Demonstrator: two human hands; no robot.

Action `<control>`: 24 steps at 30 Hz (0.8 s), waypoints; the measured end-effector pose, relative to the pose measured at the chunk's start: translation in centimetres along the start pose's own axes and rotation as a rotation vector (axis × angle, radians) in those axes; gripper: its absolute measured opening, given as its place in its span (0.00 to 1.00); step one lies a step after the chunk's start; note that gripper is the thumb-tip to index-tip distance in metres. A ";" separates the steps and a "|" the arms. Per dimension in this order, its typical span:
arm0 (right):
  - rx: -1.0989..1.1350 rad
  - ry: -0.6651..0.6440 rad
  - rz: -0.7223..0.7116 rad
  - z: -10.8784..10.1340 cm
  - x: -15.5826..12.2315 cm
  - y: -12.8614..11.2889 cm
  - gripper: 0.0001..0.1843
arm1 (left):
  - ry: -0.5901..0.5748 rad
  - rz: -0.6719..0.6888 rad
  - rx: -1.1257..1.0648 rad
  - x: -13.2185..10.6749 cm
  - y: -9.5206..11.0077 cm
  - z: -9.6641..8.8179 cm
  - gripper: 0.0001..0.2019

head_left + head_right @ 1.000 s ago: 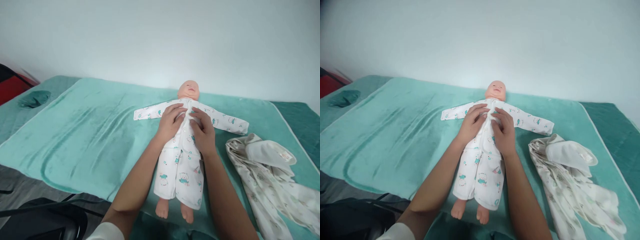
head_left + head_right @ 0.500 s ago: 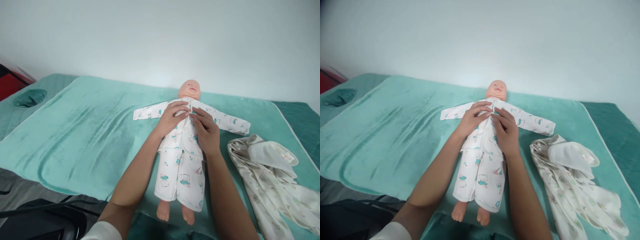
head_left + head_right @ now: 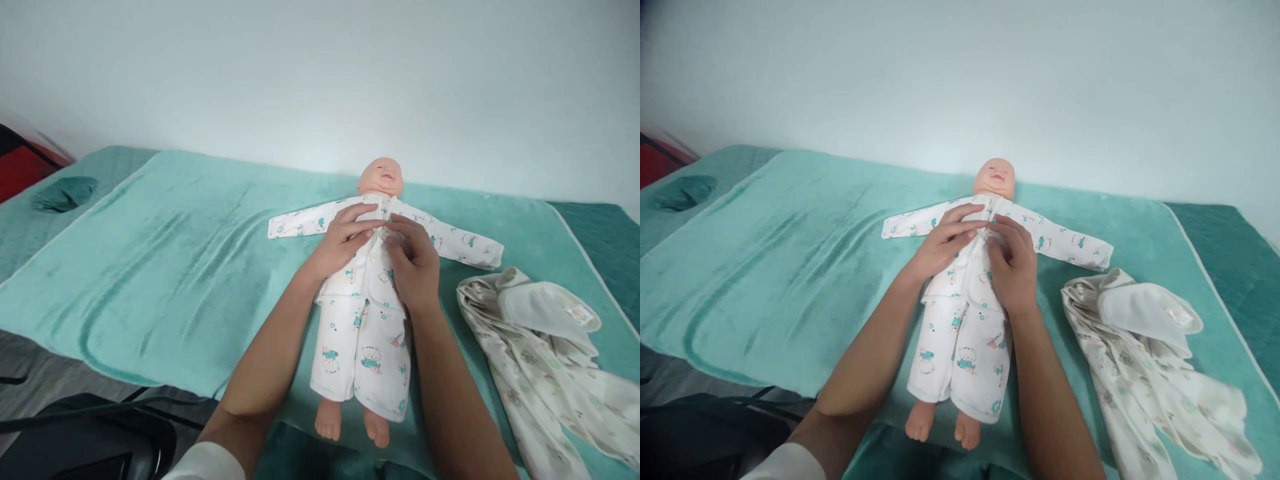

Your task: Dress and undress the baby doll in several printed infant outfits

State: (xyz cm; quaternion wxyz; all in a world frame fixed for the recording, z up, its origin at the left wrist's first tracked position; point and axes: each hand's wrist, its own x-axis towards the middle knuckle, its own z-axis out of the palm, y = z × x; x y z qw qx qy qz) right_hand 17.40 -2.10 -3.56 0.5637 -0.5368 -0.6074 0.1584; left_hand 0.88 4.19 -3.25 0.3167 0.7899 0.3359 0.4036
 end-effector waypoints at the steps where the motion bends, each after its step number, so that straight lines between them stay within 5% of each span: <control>1: -0.004 0.002 0.006 0.0 0.0 0.0 0.11 | -0.002 0.000 0.039 -0.2 0.1 0.0 0.17; 13: -0.069 0.012 -0.057 0.1 -0.1 0.0 0.13 | 0.027 -0.016 0.079 -0.5 0.3 0.4 0.17; 24: -0.179 -0.003 -0.174 0.1 0.0 0.3 0.18 | 0.186 -0.074 -0.165 -0.6 0.1 0.9 0.01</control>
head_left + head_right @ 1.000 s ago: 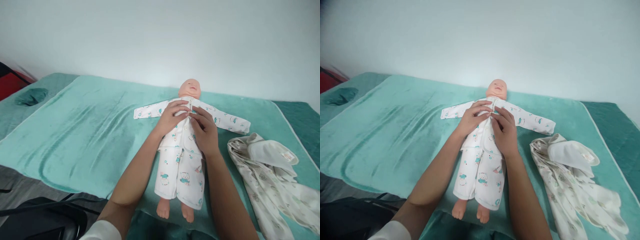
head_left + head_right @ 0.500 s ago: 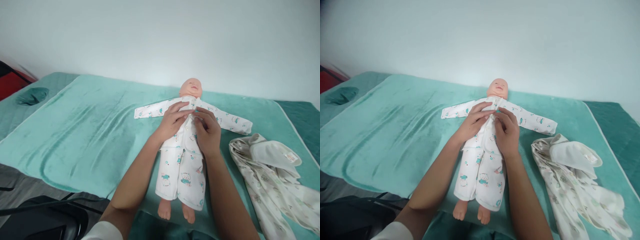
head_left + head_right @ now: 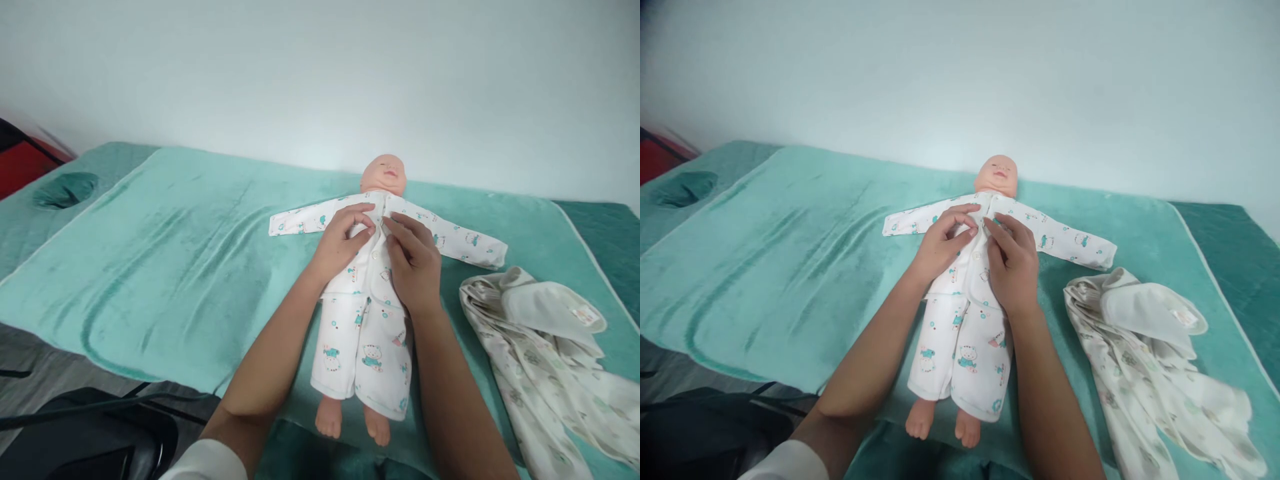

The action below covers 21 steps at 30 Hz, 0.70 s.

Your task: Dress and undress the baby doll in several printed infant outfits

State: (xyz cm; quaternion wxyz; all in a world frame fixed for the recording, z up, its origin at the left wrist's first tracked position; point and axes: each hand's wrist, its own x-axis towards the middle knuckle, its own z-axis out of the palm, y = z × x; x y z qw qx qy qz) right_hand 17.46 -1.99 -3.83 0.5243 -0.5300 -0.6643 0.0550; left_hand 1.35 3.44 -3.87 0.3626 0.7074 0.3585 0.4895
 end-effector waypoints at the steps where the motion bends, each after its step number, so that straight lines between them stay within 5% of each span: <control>1: -0.020 0.000 -0.018 0.0 0.0 0.0 0.19 | 0.000 -0.003 0.002 0.0 0.0 0.0 0.01; 12: -0.113 0.022 -0.067 0.1 -0.1 -0.1 0.17 | 0.000 0.012 0.023 0.0 -0.1 0.1 0.07; 21: -0.118 -0.109 -0.021 0.1 -0.2 -0.4 0.18 | -0.002 0.033 0.049 0.0 -0.3 0.0 0.08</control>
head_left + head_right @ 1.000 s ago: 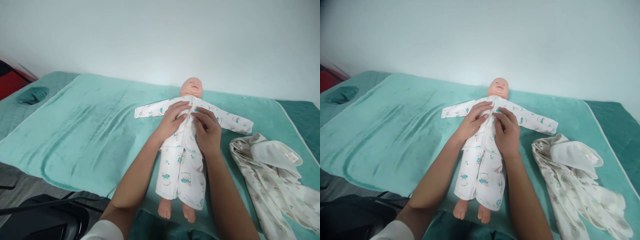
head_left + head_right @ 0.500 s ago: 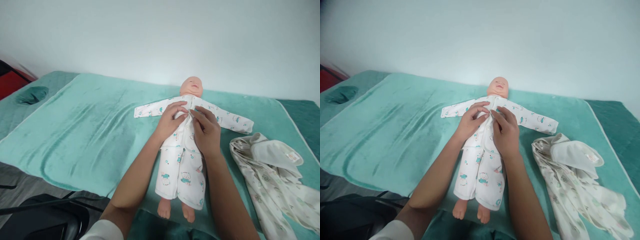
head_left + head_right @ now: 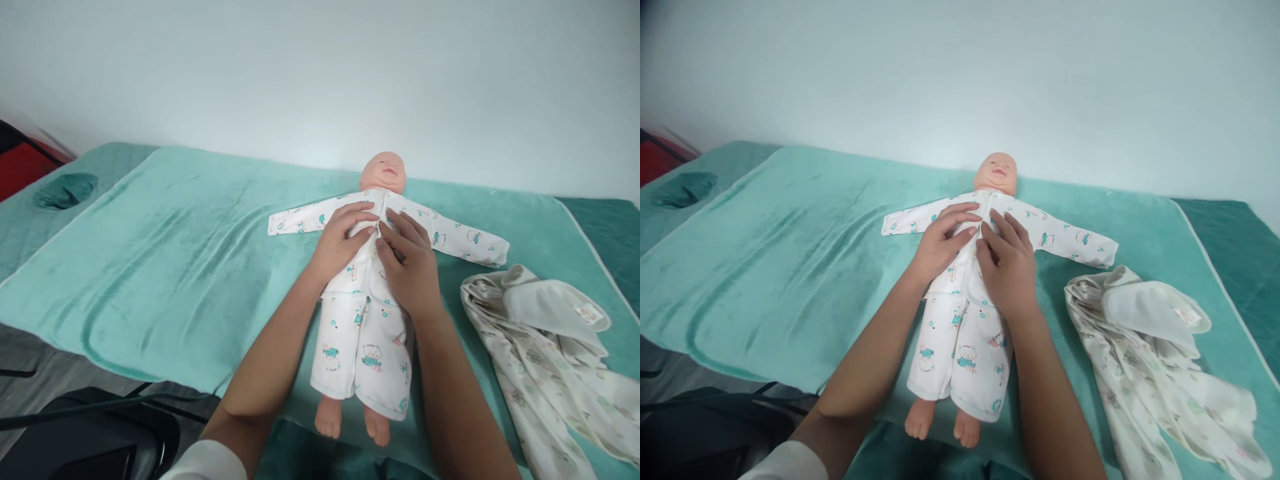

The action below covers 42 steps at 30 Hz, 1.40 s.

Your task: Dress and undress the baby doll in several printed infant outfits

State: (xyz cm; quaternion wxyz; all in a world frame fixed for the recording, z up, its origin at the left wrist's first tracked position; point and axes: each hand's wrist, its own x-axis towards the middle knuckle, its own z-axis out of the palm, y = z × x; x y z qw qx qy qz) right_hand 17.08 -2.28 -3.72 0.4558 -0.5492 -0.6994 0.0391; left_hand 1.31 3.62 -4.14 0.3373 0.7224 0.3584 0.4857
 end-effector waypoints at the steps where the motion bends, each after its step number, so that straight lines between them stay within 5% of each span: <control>1: 0.014 -0.003 0.009 0.0 0.0 0.0 0.17 | -0.001 0.005 0.003 0.0 0.0 0.0 0.08; 25: 0.257 0.136 0.192 0.4 0.0 -0.2 0.09 | -0.006 0.029 -0.026 -0.2 0.3 -0.1 0.07; 27: 0.344 0.147 0.235 0.1 0.1 -0.2 0.04 | -0.046 0.018 -0.025 -0.3 0.6 -0.5 0.03; 31: 0.356 0.082 0.231 -0.7 0.4 0.0 0.12 | -0.208 0.021 0.005 -0.2 1.2 -1.6 0.05; 36: 0.275 -0.049 0.147 -1.6 0.6 0.3 0.10 | -0.372 0.009 0.035 -0.1 1.6 -3.0 0.05; 42: 0.249 -0.126 0.108 -2.2 0.6 0.4 0.09 | -0.395 -0.039 0.070 -0.3 2.1 -3.4 0.07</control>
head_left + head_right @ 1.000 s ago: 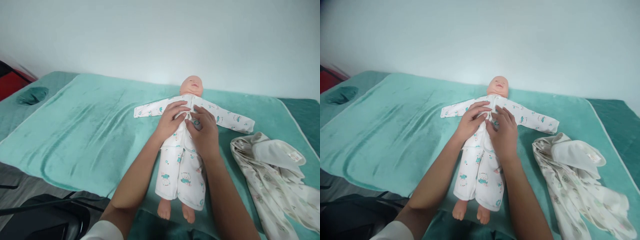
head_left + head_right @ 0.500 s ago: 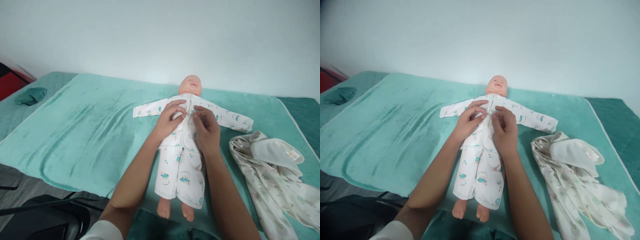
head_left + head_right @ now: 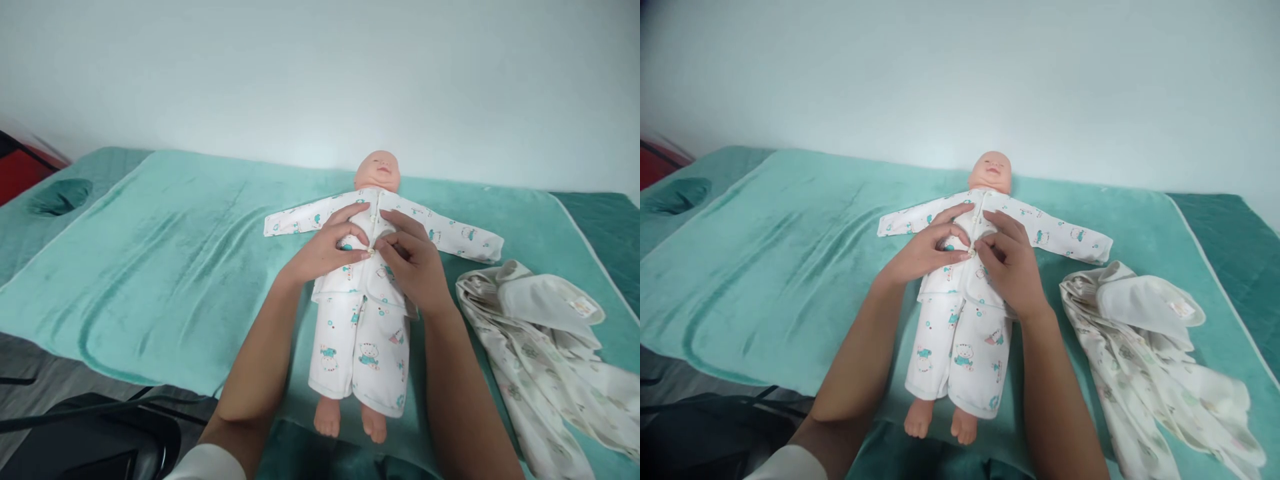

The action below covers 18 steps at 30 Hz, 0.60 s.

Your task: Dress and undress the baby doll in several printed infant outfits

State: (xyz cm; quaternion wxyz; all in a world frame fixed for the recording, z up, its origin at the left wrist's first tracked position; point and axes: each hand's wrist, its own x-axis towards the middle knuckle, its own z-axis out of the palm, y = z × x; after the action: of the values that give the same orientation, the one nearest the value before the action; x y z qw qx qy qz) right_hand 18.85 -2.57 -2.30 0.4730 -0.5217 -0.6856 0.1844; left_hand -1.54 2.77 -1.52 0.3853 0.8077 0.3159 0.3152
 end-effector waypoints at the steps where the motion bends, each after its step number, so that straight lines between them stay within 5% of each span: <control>1: 0.000 -0.019 -0.002 -0.1 0.0 0.0 0.09 | -0.002 0.000 0.004 0.0 0.0 0.0 0.07; 18: -0.025 -0.157 -0.043 -0.5 -0.1 0.6 0.03 | 0.022 0.026 -0.008 0.1 -0.4 0.3 0.09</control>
State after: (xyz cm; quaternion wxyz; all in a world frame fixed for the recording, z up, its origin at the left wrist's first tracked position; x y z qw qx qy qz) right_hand 19.61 -2.58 -2.53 0.4152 -0.4966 -0.7339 0.2058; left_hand -1.36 2.94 -1.92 0.3809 0.8067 0.3083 0.3302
